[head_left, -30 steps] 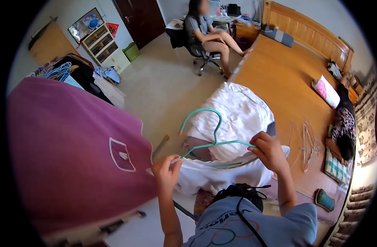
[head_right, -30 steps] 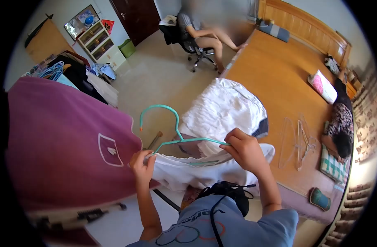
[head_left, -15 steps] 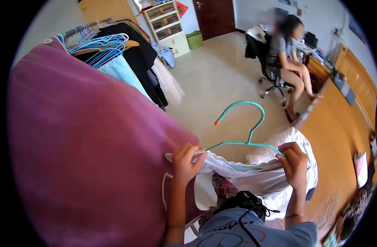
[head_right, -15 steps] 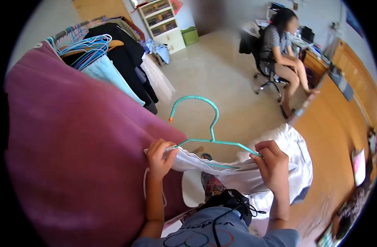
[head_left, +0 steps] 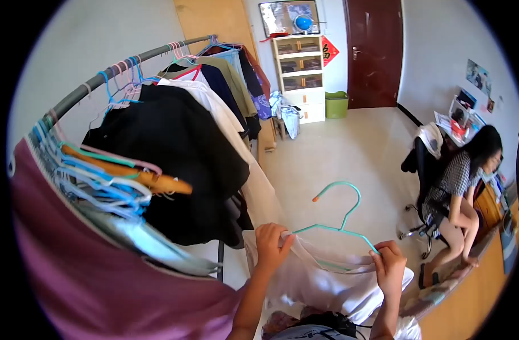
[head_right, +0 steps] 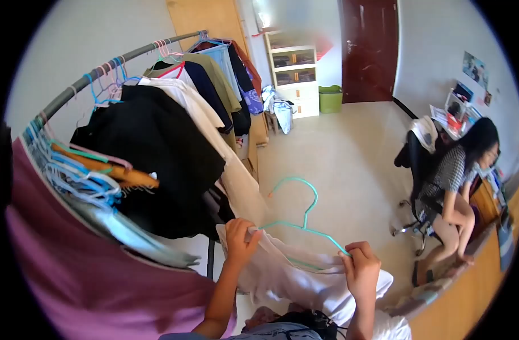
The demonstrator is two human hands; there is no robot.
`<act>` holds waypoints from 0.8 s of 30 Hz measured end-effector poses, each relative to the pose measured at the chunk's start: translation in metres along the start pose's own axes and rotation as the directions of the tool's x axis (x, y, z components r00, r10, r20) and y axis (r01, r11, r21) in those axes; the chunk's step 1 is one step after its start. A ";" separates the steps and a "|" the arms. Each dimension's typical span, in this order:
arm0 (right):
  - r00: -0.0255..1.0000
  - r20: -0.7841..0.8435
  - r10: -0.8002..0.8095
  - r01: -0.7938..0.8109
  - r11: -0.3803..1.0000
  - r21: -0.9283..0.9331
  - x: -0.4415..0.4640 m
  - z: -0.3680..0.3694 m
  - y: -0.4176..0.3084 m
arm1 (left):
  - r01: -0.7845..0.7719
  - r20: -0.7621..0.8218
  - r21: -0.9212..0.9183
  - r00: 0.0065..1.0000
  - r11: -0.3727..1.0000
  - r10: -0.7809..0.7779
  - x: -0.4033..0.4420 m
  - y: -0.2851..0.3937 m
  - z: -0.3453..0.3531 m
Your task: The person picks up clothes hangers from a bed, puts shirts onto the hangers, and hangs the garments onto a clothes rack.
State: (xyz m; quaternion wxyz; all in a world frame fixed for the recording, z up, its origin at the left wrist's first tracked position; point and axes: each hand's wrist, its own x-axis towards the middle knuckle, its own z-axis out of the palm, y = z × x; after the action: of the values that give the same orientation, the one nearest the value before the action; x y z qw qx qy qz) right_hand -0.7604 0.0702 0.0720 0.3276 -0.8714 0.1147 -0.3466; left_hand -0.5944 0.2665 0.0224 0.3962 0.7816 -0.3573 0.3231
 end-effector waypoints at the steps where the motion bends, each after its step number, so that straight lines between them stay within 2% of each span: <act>1: 1.000 0.022 -0.007 0.007 1.000 -0.002 0.017 0.004 0.008 | 0.014 -0.005 -0.027 1.000 1.000 -0.014 0.009 -0.004 0.013; 3: 0.999 0.039 -0.003 0.003 1.000 -0.012 0.045 0.012 0.024 | 0.064 0.011 -0.040 0.998 0.997 -0.063 0.029 -0.016 0.038; 5: 0.999 0.049 -0.009 0.010 1.000 -0.013 0.064 0.016 0.041 | 0.049 0.023 -0.053 0.999 0.997 -0.048 0.047 -0.029 0.067; 7: 0.999 -0.006 0.043 -0.043 0.997 -0.057 0.082 0.022 0.056 | 0.056 0.020 -0.086 0.998 0.995 -0.054 0.066 -0.042 0.107; 9: 0.997 -0.017 0.072 -0.073 0.996 -0.056 0.098 0.030 0.073 | -0.027 0.056 -0.151 0.998 0.988 0.036 0.086 -0.055 0.148; 11: 0.987 -0.092 0.132 -0.143 0.982 -0.125 0.118 0.043 0.092 | -0.020 0.061 -0.176 0.998 0.984 0.031 0.106 -0.071 0.186; 13: 0.981 -0.125 0.148 -0.162 0.981 -0.106 0.144 0.060 0.107 | -0.002 0.116 -0.263 0.993 0.965 0.034 0.132 -0.089 0.216; 16: 0.989 -0.085 0.123 -0.132 0.984 -0.116 0.198 0.090 0.142 | 0.008 0.105 -0.252 0.994 0.968 0.019 0.167 -0.130 0.259; 19: 0.996 -0.026 0.083 -0.084 0.995 -0.057 0.261 0.131 0.187 | 0.012 0.013 -0.223 1.000 0.975 -0.010 0.197 -0.180 0.301; 21: 0.999 0.028 0.045 -0.045 0.999 -0.022 0.315 0.152 0.200 | 0.070 0.026 -0.203 0.997 0.977 -0.066 0.223 -0.206 0.314; 23: 0.987 0.137 0.081 -0.081 0.997 -0.006 0.343 0.156 0.207 | 0.130 0.051 -0.156 0.991 0.979 -0.124 0.237 -0.219 0.318; 24: 0.985 0.169 0.032 -0.029 0.999 -0.019 0.359 0.161 0.221 | 0.163 0.055 -0.140 0.986 0.977 -0.157 0.247 -0.223 0.320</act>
State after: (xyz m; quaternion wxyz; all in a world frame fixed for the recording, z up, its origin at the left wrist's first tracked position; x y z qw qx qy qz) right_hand -0.3815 -0.1712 0.0306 0.3343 -0.8986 0.1027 -0.2651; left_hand -0.2088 0.0154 -0.0221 0.4684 0.7841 -0.3241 0.2464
